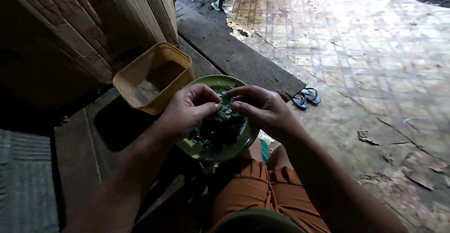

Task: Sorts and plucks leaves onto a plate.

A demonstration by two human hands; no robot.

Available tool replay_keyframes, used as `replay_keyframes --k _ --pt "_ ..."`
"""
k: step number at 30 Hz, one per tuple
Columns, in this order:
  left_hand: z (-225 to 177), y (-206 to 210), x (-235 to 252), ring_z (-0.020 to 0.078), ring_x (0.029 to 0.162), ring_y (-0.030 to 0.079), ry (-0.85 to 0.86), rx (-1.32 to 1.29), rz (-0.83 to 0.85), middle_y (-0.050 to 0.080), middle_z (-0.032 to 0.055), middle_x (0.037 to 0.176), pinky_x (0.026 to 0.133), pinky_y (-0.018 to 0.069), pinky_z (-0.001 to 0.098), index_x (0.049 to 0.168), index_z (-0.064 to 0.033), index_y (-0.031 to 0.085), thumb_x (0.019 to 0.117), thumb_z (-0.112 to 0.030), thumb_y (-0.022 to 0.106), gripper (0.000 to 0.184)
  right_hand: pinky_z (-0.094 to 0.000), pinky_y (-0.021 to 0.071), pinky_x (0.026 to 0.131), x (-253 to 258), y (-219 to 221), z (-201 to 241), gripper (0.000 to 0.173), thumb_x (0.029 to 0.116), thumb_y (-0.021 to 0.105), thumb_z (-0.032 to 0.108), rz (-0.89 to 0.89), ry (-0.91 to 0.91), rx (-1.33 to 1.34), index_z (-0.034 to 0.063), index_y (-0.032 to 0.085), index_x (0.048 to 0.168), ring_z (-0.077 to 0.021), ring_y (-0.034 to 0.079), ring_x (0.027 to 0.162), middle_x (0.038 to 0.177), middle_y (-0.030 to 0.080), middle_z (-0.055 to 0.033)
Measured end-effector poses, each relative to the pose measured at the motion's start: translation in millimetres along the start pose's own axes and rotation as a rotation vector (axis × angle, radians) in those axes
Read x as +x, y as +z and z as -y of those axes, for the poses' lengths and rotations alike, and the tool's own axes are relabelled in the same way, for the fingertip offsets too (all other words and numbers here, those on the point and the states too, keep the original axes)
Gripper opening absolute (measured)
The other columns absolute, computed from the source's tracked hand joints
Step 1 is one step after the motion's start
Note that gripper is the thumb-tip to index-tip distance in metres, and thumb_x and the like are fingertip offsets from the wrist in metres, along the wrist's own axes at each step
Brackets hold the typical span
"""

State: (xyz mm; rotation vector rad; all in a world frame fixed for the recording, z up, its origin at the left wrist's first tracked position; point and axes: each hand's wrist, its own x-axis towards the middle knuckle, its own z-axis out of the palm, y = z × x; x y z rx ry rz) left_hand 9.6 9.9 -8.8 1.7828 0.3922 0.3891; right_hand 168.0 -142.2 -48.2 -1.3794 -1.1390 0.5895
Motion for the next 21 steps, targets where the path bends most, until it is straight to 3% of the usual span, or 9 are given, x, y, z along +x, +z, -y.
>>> replay_keyframes --k 3,7,15,21 --pt "0.0 0.4 -1.1 0.0064 0.073 0.066 0.02 0.034 0.007 0.068 0.0013 0.086 0.068 0.058 0.02 0.099 -0.0047 0.066 0.0916 0.006 0.066 0.013 -0.019 0.0561 0.069 3.3 3.7 5.3 0.022 0.1006 0.063 0.016 0.028 0.01 0.031 0.0087 0.069 0.121 -0.0013 0.066 0.078 0.092 0.072 0.0041" --pt "0.0 0.6 -1.7 0.0058 0.078 0.067 0.085 0.075 0.014 0.069 0.0011 0.089 0.071 0.0578 0.0196 0.1 -0.0043 0.067 0.0912 0.006 0.065 0.014 -0.0172 0.0552 0.066 8.1 8.1 5.8 0.008 0.099 0.065 0.011 -0.032 -0.065 -0.023 0.0068 0.069 0.104 -0.0007 0.063 0.071 0.084 0.069 0.0039" --pt "1.0 -2.1 -1.3 0.0063 0.078 0.068 0.102 0.142 -0.017 0.07 0.0009 0.089 0.071 0.0585 0.0201 0.101 -0.0053 0.068 0.0923 0.002 0.067 0.012 -0.0213 0.0579 0.069 5.9 0.8 -0.2 0.009 0.0989 0.064 0.01 -0.134 -0.053 0.075 0.0073 0.07 0.104 -0.0048 0.066 0.074 0.087 0.07 0.0023" --pt "1.7 4.8 -4.0 0.004 0.093 0.07 0.158 0.329 -0.018 0.072 -0.002 0.108 0.082 0.06 0.0219 0.119 -0.0099 0.07 0.0947 -0.017 0.073 0.025 -0.0187 0.0567 0.065 5.6 4.2 3.8 0.008 0.0978 0.066 0.01 -0.12 -0.073 0.037 0.0069 0.07 0.104 -0.0021 0.064 0.07 0.084 0.069 0.0034"
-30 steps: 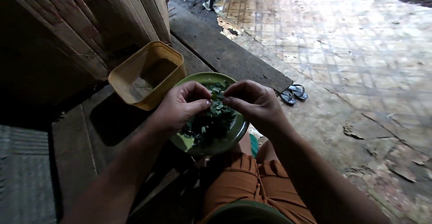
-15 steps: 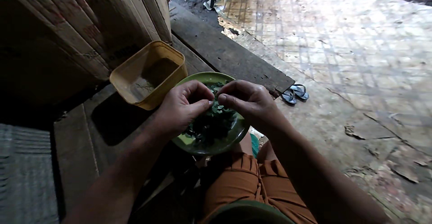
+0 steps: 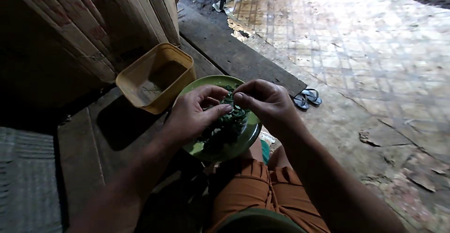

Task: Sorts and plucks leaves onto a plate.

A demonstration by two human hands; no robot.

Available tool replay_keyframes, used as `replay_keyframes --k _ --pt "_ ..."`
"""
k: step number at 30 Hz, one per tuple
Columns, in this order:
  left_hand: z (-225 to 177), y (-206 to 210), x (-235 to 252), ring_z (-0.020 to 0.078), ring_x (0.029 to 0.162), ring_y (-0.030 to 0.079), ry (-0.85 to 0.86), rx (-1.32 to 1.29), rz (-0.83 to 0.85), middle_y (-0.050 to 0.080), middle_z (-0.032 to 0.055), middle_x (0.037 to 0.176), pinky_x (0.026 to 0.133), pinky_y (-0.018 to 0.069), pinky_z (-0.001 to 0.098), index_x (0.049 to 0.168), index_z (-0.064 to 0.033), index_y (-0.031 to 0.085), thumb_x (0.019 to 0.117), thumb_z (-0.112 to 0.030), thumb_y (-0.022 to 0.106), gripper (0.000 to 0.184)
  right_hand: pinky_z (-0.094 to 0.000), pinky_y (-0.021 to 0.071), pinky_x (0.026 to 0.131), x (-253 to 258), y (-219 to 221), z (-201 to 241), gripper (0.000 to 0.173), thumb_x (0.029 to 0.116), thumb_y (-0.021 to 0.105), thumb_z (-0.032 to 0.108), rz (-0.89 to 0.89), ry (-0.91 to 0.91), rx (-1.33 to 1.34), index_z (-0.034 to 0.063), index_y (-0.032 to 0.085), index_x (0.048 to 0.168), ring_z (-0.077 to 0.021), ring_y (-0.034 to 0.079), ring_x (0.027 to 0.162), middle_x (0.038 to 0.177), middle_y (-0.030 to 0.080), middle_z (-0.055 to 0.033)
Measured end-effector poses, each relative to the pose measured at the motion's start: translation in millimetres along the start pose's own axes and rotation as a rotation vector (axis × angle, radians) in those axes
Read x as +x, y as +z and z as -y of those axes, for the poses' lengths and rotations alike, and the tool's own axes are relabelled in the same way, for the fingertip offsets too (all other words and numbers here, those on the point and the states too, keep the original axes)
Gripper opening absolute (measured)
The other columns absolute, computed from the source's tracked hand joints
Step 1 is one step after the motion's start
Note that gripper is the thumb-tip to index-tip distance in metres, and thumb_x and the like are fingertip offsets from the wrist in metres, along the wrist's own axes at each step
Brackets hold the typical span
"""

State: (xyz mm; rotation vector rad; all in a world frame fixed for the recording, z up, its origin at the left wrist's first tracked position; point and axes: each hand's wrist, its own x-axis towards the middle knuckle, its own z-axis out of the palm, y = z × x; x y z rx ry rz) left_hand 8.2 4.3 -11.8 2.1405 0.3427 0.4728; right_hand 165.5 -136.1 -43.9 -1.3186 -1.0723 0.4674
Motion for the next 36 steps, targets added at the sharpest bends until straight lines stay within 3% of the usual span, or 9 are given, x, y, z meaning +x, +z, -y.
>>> replay_keyframes --k 3,5,16,20,25,27,28,31,36 --pt "2.3 4.5 -1.4 -0.001 0.072 0.063 0.051 0.068 -0.09 0.07 -0.0068 0.085 0.065 0.053 0.0161 0.101 -0.013 0.073 0.0967 -0.019 0.071 0.008 -0.0181 0.0565 0.065 0.5 5.1 0.4 0.007 0.0969 0.067 0.008 0.019 -0.027 -0.04 0.0068 0.07 0.103 -0.0018 0.065 0.07 0.085 0.07 0.0032" --pt "3.9 4.7 -1.9 -0.0016 0.067 0.06 0.064 0.092 -0.113 0.067 -0.0074 0.08 0.061 0.0502 0.0146 0.097 -0.0132 0.072 0.0976 -0.018 0.07 0.006 -0.018 0.0566 0.066 0.9 7.2 0.9 0.008 0.0967 0.067 0.007 0.011 -0.035 -0.051 0.0069 0.07 0.104 -0.0017 0.065 0.071 0.086 0.07 0.0034" --pt "4.8 1.2 -1.2 -0.0028 0.073 0.061 0.132 0.214 -0.142 0.067 -0.007 0.083 0.067 0.0503 0.0136 0.096 -0.0129 0.072 0.0982 -0.018 0.067 0.007 -0.0197 0.0573 0.066 1.3 11.1 -5.6 0.01 0.0967 0.065 0.004 -0.033 -0.059 0.072 0.0061 0.071 0.105 -0.0029 0.065 0.07 0.085 0.071 0.003" --pt "7.4 -3.3 0.8 -0.0031 0.073 0.062 0.1 0.166 -0.156 0.068 -0.007 0.083 0.067 0.0518 0.0141 0.097 -0.0117 0.072 0.098 -0.017 0.067 0.007 -0.0208 0.0584 0.07 4.5 0.6 -10.7 0.013 0.0954 0.065 0.002 -0.072 -0.046 0.11 0.0057 0.07 0.107 -0.0041 0.067 0.075 0.091 0.072 0.0022" --pt "6.9 -9.6 4.8 -0.0021 0.073 0.064 0.02 0.11 -0.149 0.069 -0.0073 0.083 0.068 0.0539 0.0155 0.097 -0.0116 0.073 0.0978 -0.017 0.068 0.006 -0.0195 0.0586 0.072 4.8 -3.4 -3.0 0.015 0.1016 0.062 0.014 0.027 -0.017 -0.238 0.01 0.074 0.11 -0.0001 0.068 0.078 0.091 0.073 0.0041" --pt "7.8 -19.5 6.2 -0.0017 0.075 0.065 0.021 0.147 -0.184 0.07 -0.007 0.084 0.07 0.0552 0.0177 0.099 -0.0113 0.073 0.0981 -0.018 0.068 0.008 -0.0195 0.0561 0.075 4.5 -0.5 3.2 0.018 0.1032 0.06 0.014 0.082 -0.032 -0.394 0.0131 0.074 0.114 0.0008 0.067 0.082 0.095 0.073 0.004" --pt "8.5 -26.9 7.1 -0.0008 0.077 0.066 0.026 0.194 -0.217 0.071 -0.0056 0.086 0.073 0.0562 0.0193 0.1 -0.0105 0.073 0.0989 -0.02 0.067 0.011 -0.0218 0.0568 0.081 4.5 -0.7 3.7 0.02 0.1027 0.06 0.013 0.103 -0.068 -0.455 0.0137 0.074 0.116 -0.0013 0.068 0.089 0.101 0.074 0.0025" --pt "14.5 -55.0 10.3 0.0042 0.081 0.065 0.021 0.423 -0.338 0.07 0.0016 0.093 0.078 0.0548 0.0264 0.105 -0.008 0.072 0.1018 -0.026 0.063 0.02 -0.0338 0.0541 0.092 6.0 -2.6 4.5 0.026 0.0994 0.06 0.007 0.122 -0.179 -0.6 0.0148 0.076 0.118 -0.0136 0.068 0.102 0.109 0.074 -0.0026" --pt "30.8 -80.4 14.3 0.0281 0.101 0.069 -0.102 0.714 -0.449 0.072 0.0168 0.108 0.091 0.052 0.05 0.112 -0.0036 0.072 0.1045 -0.023 0.057 0.026 -0.0504 0.0477 0.101 6.2 -4.3 0.2 0.026 0.1006 0.06 0.013 0.152 -0.168 -0.722 0.0194 0.074 0.121 -0.0209 0.063 0.119 0.121 0.072 0.0012"
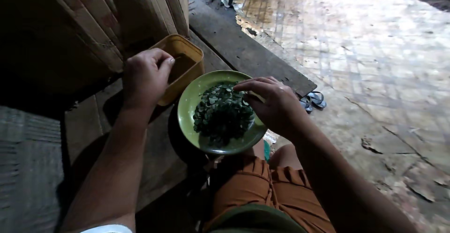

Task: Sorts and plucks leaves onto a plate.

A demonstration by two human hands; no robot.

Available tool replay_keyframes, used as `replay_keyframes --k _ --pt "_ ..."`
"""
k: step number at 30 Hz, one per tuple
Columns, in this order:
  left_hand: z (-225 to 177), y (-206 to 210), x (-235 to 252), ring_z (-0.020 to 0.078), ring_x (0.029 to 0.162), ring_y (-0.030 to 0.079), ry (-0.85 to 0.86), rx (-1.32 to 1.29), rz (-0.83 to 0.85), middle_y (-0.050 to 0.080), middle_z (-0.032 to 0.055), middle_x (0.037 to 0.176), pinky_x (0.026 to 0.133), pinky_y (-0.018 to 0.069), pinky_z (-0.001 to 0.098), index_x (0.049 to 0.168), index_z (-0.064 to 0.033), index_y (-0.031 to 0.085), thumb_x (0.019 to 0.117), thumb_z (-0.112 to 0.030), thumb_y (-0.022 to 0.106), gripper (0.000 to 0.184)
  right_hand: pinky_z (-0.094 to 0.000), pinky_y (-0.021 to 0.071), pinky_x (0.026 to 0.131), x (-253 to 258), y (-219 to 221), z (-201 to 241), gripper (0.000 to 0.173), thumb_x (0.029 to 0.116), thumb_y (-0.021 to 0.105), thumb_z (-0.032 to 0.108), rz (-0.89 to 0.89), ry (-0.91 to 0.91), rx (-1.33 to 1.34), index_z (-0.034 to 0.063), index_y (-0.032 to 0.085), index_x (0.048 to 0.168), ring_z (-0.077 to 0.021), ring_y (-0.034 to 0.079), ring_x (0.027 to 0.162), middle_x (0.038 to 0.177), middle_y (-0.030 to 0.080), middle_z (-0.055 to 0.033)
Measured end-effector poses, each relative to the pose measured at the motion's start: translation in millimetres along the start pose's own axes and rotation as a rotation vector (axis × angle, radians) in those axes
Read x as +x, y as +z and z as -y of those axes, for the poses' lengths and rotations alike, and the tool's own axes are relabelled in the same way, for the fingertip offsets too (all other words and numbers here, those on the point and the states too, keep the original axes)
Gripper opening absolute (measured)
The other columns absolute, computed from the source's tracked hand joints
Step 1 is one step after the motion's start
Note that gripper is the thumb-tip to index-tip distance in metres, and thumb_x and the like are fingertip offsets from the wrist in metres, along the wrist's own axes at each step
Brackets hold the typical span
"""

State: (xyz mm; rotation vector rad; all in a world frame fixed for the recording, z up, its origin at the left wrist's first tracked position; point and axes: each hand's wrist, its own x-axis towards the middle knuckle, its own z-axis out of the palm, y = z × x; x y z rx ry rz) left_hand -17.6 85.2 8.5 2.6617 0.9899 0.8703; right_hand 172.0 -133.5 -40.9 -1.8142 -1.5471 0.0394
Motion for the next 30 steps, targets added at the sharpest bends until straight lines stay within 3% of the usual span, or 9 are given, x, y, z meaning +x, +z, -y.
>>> replay_keyframes --k 2,4,6,9,11,14,19,24,30 --pt "3.4 0.3 0.7 0.0391 0.123 0.06 0.007 0.071 0.062 0.067 0.0215 0.127 0.106 0.0435 0.058 0.125 -0.0018 0.069 0.1044 -0.021 0.057 0.031 -0.0524 0.0457 0.104 -2.2 0.8 -0.4 0.027 0.0997 0.061 0.013 0.014 -0.01 -0.018 0.0191 0.074 0.122 -0.0222 0.062 0.122 0.125 0.071 0.0013" --pt "-1.2 -1.4 -0.7 0.0441 0.131 0.053 0.068 0.075 0.146 0.062 0.0236 0.135 0.11 0.0389 0.0607 0.131 -0.0009 0.066 0.1032 -0.017 0.058 0.033 -0.0535 0.0451 0.105 -4.1 0.7 -0.2 0.029 0.0984 0.061 0.011 0.016 -0.011 -0.017 0.0174 0.073 0.124 -0.0253 0.061 0.123 0.127 0.07 -0.0014" --pt "-12.7 -5.6 -6.3 0.0427 0.12 0.059 0.172 0.024 0.27 0.065 0.0236 0.123 0.102 0.0452 0.0617 0.119 -0.0008 0.071 0.1013 -0.016 0.061 0.025 -0.0537 0.0456 0.104 -6.4 0.3 -1.4 0.029 0.098 0.061 0.008 -0.001 -0.005 -0.01 0.0161 0.074 0.123 -0.0268 0.062 0.122 0.125 0.071 -0.0036" --pt "-29.6 -9.1 -18.7 0.0268 0.095 0.069 0.287 -0.042 0.615 0.071 0.0092 0.101 0.083 0.0557 0.0558 0.106 -0.0104 0.075 0.0954 -0.027 0.073 0.02 -0.0518 0.0465 0.103 -9.6 0.6 -3.0 0.026 0.0983 0.06 0.008 -0.072 0.01 -0.021 0.0145 0.076 0.118 -0.0258 0.065 0.116 0.115 0.074 -0.005" --pt "-41.2 -4.5 -27.3 0.0219 0.091 0.07 0.255 0.028 0.799 0.073 0.0027 0.099 0.081 0.0568 0.0545 0.113 -0.0163 0.073 0.091 -0.038 0.078 0.031 -0.0522 0.0461 0.103 -11.5 0.4 -3.4 0.023 0.0978 0.061 0.008 -0.11 0.017 -0.017 0.0126 0.076 0.115 -0.0258 0.067 0.113 0.111 0.075 -0.0058" --pt "-57.9 4.0 -30.2 0.0267 0.098 0.07 0.124 0.187 0.906 0.072 0.0049 0.106 0.083 0.054 0.0585 0.126 -0.0193 0.066 0.0932 -0.037 0.076 0.039 -0.053 0.0468 0.102 -14.7 0.4 -4.8 0.021 0.0975 0.063 0.012 -0.139 0.022 -0.018 0.0131 0.076 0.114 -0.0239 0.068 0.109 0.109 0.074 -0.0048" --pt "-45.7 6.1 -26.5 0.0267 0.091 0.071 0.227 0.013 0.717 0.072 0.0087 0.1 0.081 0.0572 0.0549 0.115 -0.0096 0.068 0.1009 -0.014 0.064 0.015 -0.0495 0.0474 0.102 -17.1 -0.2 -3.8 0.02 0.0976 0.064 0.014 -0.189 0.028 -0.003 0.0127 0.077 0.113 -0.0223 0.068 0.107 0.106 0.074 -0.0045" --pt "-43.8 -10.7 -22.5 0.0044 0.077 0.064 0.199 -0.241 0.443 0.07 -0.0018 0.09 0.071 0.0546 0.026 0.102 -0.0128 0.072 0.0987 -0.015 0.066 0.007 -0.0464 0.0499 0.1 -16.1 0.7 -0.3 0.019 0.0961 0.066 0.012 -0.19 0.033 0.149 0.0117 0.077 0.111 -0.0172 0.068 0.105 0.107 0.074 -0.0026" --pt "-46.8 -11.2 -21.2 0.0036 0.079 0.068 0.061 -0.66 0.509 0.072 -0.0019 0.089 0.071 0.0579 0.019 0.102 -0.0099 0.072 0.0971 -0.005 0.066 0.009 -0.0276 0.0575 0.092 -10.0 2.3 6.8 0.022 0.0996 0.063 0.013 -0.154 0.056 0.353 0.0089 0.072 0.119 -0.0049 0.069 0.101 0.111 0.074 -0.0004"
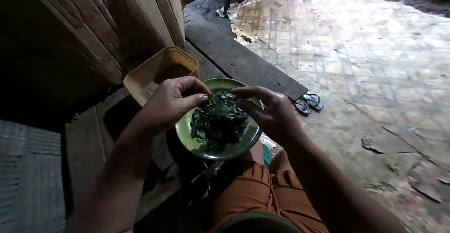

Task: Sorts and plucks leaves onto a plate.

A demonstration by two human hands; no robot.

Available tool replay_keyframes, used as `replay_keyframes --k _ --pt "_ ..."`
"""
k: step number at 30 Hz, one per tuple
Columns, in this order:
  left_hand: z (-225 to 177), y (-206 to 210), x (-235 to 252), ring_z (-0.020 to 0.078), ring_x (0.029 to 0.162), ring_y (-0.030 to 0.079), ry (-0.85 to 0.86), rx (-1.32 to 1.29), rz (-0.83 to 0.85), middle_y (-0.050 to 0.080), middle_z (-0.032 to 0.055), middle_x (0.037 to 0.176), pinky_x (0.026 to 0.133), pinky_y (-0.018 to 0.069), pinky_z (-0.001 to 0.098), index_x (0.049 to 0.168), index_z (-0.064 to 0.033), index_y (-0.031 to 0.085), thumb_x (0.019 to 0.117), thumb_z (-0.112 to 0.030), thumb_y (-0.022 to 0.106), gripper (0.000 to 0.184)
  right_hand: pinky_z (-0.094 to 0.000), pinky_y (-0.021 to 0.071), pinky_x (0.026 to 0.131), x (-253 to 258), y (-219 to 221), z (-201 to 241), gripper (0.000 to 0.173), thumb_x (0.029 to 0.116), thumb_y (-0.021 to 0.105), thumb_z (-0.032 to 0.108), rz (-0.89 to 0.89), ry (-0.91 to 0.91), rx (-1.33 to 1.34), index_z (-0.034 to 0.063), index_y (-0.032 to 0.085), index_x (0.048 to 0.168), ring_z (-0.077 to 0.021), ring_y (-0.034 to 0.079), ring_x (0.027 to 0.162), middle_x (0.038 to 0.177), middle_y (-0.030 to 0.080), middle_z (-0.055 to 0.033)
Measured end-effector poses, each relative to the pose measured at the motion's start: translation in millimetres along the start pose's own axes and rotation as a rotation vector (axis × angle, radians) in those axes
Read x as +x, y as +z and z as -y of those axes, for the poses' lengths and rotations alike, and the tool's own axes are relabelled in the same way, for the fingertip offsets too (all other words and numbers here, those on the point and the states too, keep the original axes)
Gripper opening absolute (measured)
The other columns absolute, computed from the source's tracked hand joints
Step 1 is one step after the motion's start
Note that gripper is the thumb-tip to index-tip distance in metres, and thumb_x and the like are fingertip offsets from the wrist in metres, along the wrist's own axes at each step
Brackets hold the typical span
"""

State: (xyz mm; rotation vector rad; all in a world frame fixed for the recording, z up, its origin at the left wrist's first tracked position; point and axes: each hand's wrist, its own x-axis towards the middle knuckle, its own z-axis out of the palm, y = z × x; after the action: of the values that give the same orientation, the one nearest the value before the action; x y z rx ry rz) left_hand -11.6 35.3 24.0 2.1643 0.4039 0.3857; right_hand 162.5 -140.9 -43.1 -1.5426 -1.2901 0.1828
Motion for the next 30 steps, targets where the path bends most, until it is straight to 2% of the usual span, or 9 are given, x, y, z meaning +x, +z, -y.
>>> replay_keyframes --k 6,14,17,18,20,22,25,27,30 --pt "3.9 3.0 -0.6 0.0056 0.079 0.069 0.049 -0.276 0.07 0.072 0.0007 0.091 0.072 0.0596 0.0195 0.103 -0.0063 0.07 0.0961 0.002 0.063 0.013 -0.0234 0.0569 0.084 7.7 -1.7 9.4 0.029 0.1056 0.054 0.018 0.061 0.186 0.334 0.0087 0.066 0.131 -0.0043 0.068 0.097 0.109 0.073 0.0013" --pt "11.7 10.2 3.0 0.006 0.084 0.068 0.069 -0.272 0.102 0.072 0.0005 0.096 0.075 0.0585 0.02 0.106 -0.0071 0.071 0.0969 -0.003 0.065 0.012 -0.0163 0.0524 0.065 11.0 2.2 7.8 0.007 0.0989 0.066 0.014 0.036 0.105 0.253 0.009 0.07 0.1 0.0013 0.061 0.071 0.082 0.067 0.0057" --pt "6.2 11.9 2.3 0.0086 0.099 0.069 -0.021 -0.11 -0.019 0.071 0.0013 0.119 0.085 0.0588 0.0259 0.117 -0.0099 0.069 0.0998 -0.011 0.064 0.018 -0.0213 0.0552 0.076 9.9 0.0 -2.3 0.014 0.099 0.066 0.021 -0.054 0.046 0.071 0.0088 0.072 0.102 -0.0008 0.065 0.081 0.089 0.07 0.0037" --pt "3.1 13.3 1.4 0.008 0.1 0.069 -0.036 -0.062 -0.06 0.07 0.0008 0.12 0.086 0.0588 0.0261 0.118 -0.0104 0.068 0.1004 -0.012 0.064 0.018 -0.023 0.0553 0.078 9.7 -0.1 -4.0 0.014 0.099 0.066 0.021 -0.084 0.034 0.023 0.0083 0.072 0.102 -0.0021 0.066 0.083 0.09 0.07 0.0023" --pt "-3.4 18.6 -1.7 0.0054 0.09 0.069 -0.016 0.003 -0.125 0.072 -0.0023 0.106 0.079 0.0581 0.0233 0.112 -0.0123 0.07 0.1005 -0.014 0.064 0.013 -0.0248 0.0556 0.079 9.1 0.6 -3.0 0.013 0.0985 0.066 0.02 -0.139 0.017 -0.058 0.0085 0.072 0.101 -0.0037 0.066 0.085 0.091 0.071 0.0009" --pt "-6.6 25.8 -4.7 0.0057 0.085 0.068 0.026 -0.019 -0.124 0.072 -0.0033 0.096 0.076 0.0578 0.0229 0.108 -0.0126 0.071 0.1009 -0.015 0.062 0.011 -0.0334 0.0562 0.084 8.0 4.1 -1.0 0.013 0.098 0.067 0.02 -0.2 -0.02 -0.146 0.0086 0.073 0.102 -0.0089 0.069 0.089 0.094 0.073 -0.0011" --pt "-7.2 39.4 -5.5 0.0104 0.098 0.069 -0.01 -0.176 -0.046 0.071 0.0017 0.111 0.087 0.0596 0.0293 0.124 -0.0083 0.066 0.1046 -0.019 0.057 0.025 -0.0483 0.0526 0.089 5.8 13.6 0.5 0.015 0.0973 0.067 0.018 -0.266 -0.111 -0.236 0.006 0.074 0.102 -0.0193 0.07 0.093 0.096 0.074 -0.0058" --pt "-7.2 47.4 -3.9 0.0111 0.1 0.069 -0.063 -0.302 -0.038 0.069 0.0031 0.115 0.089 0.0589 0.0294 0.132 -0.0074 0.063 0.1059 -0.021 0.055 0.03 -0.0463 0.0516 0.089 3.1 20.9 5.0 0.014 0.0969 0.066 0.018 -0.262 -0.127 -0.28 0.0082 0.075 0.101 -0.0196 0.068 0.093 0.096 0.074 -0.0043" --pt "-4.9 53.2 -1.7 0.0105 0.095 0.069 -0.083 -0.415 -0.088 0.071 0.0031 0.111 0.086 0.0585 0.0265 0.128 -0.0071 0.066 0.1033 -0.015 0.06 0.027 -0.0475 0.0501 0.088 0.0 29.3 8.3 0.017 0.0982 0.066 0.023 -0.233 -0.162 -0.324 0.011 0.076 0.106 -0.0226 0.066 0.097 0.097 0.072 -0.0042"
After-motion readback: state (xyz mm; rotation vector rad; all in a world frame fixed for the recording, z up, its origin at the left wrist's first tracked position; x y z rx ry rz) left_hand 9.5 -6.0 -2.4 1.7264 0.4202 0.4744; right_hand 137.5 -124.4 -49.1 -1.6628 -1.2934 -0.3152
